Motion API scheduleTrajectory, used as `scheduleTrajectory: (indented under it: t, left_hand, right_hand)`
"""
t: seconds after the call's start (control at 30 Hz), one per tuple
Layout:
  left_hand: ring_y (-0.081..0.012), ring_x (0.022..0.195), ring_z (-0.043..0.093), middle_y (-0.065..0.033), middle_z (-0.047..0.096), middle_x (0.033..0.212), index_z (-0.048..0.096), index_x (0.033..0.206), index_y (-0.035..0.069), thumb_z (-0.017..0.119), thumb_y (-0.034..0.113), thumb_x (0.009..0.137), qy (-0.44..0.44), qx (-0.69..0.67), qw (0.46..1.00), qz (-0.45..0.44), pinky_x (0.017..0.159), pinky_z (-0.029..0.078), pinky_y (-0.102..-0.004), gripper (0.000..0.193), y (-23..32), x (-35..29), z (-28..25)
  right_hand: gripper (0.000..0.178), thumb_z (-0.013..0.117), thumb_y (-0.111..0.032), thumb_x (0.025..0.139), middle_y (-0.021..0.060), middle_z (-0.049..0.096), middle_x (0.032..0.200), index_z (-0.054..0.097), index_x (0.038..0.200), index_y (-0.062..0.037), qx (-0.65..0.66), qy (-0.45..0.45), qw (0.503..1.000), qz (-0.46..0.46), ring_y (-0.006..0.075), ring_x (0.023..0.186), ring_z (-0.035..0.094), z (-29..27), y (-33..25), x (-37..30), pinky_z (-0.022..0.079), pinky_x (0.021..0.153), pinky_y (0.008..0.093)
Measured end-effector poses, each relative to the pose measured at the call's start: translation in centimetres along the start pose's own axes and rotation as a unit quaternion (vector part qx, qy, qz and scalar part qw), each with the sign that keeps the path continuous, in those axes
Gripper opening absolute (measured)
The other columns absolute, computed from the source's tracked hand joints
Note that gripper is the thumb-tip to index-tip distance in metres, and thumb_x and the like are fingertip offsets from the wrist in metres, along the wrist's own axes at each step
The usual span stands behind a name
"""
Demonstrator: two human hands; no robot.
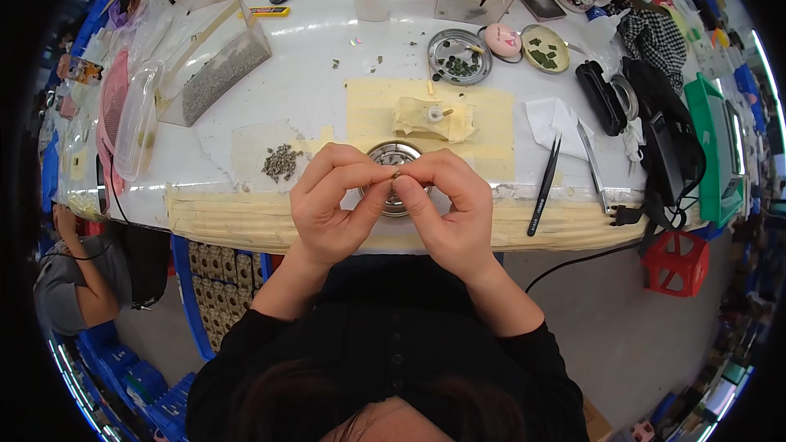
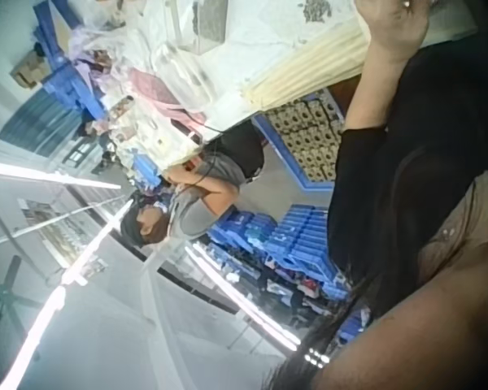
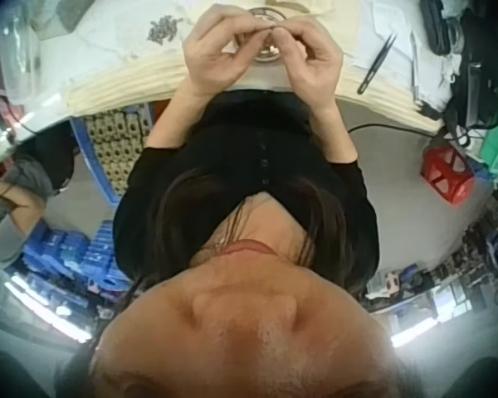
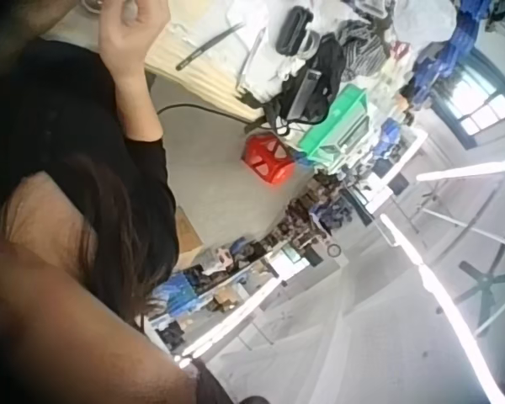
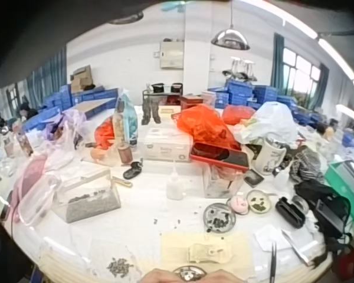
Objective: Manually placing tiny components into a circular metal housing at a workbench.
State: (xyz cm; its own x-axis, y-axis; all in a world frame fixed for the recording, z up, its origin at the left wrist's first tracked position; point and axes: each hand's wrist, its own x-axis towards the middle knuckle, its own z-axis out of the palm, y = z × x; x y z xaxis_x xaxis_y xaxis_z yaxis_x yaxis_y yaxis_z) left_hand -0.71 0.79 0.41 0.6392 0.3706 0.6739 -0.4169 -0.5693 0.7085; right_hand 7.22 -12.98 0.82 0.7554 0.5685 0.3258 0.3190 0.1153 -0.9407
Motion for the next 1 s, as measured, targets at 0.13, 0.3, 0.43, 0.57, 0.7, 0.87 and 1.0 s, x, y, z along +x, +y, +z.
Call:
scheduleTrajectory:
  t: [0.13,0.3,0.43,0.57,0.7,0.87,1.0]
  left_hand:
    - [-0.0209,0.070,0.059,-0.0085,0.061,0.083,0.070,0.093,0.001,0.074,-0.006,0.073,-0.001,0.014,1.000,0.004,0.059,0.047,-0.0292,0.022,-0.1,-0.2,0.2]
    - [-0.0219,0.072,0.059,-0.0088,0.061,0.083,0.069,0.092,0.002,0.074,-0.006,0.073,0.002,0.026,0.999,-0.039,0.060,0.048,-0.0305,0.021,0.1,-0.3,0.4]
    - [-0.0224,0.072,0.059,-0.0090,0.062,0.084,0.069,0.091,0.002,0.073,-0.006,0.074,-0.010,0.037,0.999,-0.031,0.060,0.048,-0.0309,0.020,0.0,-0.2,0.3]
    - [-0.0233,0.073,0.060,-0.0093,0.062,0.084,0.068,0.091,0.002,0.073,-0.005,0.074,-0.002,0.025,0.999,-0.040,0.061,0.049,-0.0312,0.019,0.0,-0.2,0.2]
    - [-0.0162,0.072,0.059,-0.0083,0.062,0.083,0.069,0.092,-0.001,0.070,-0.008,0.077,-0.003,0.025,0.999,-0.029,0.061,0.048,-0.0257,0.017,-0.2,-0.2,0.2]
    - [-0.0171,0.074,0.058,-0.0078,0.061,0.085,0.068,0.092,0.000,0.067,-0.007,0.079,-0.046,-0.017,0.995,-0.088,0.064,0.048,-0.0265,0.015,0.2,0.0,0.0]
    - [-0.0182,0.074,0.060,-0.0093,0.061,0.087,0.066,0.092,0.000,0.066,-0.007,0.081,-0.076,-0.054,0.990,-0.104,0.063,0.049,-0.0276,0.013,0.1,0.2,-0.3]
  right_hand:
    - [0.008,0.074,-0.002,0.080,0.0079,0.063,0.084,0.069,0.085,0.0004,0.012,0.012,1.000,0.020,0.0161,0.073,0.058,-0.2,-0.3,0.2,0.046,0.063,0.0263]
    - [0.016,0.078,0.000,0.074,0.0057,0.063,0.082,0.071,0.088,-0.0023,-0.216,0.065,0.957,-0.183,0.0188,0.071,0.057,0.1,-0.6,0.3,0.045,0.061,0.0281]
    - [0.024,0.080,0.000,0.069,0.0046,0.064,0.082,0.073,0.092,-0.0041,-0.261,0.063,0.930,-0.251,0.0200,0.070,0.057,0.5,-0.8,0.5,0.045,0.060,0.0293]
    - [0.027,0.080,0.000,0.069,0.0041,0.064,0.083,0.073,0.095,-0.0053,-0.256,0.076,0.933,-0.242,0.0198,0.071,0.058,0.5,-0.3,0.4,0.044,0.060,0.0292]
    - [0.032,0.079,0.001,0.067,0.0040,0.064,0.084,0.073,0.098,-0.0067,-0.280,0.070,0.921,-0.263,0.0197,0.071,0.058,0.4,-0.1,0.5,0.045,0.060,0.0292]
    - [0.036,0.078,0.001,0.065,0.0048,0.064,0.087,0.073,0.100,-0.0078,-0.294,0.000,0.907,-0.301,0.0205,0.073,0.061,-0.1,-1.0,1.2,0.049,0.061,0.0290]
    - [0.033,0.076,0.002,0.066,0.0056,0.066,0.090,0.072,0.098,-0.0071,-0.281,-0.037,0.914,-0.290,0.0219,0.074,0.063,-1.1,-1.0,1.7,0.051,0.062,0.0298]
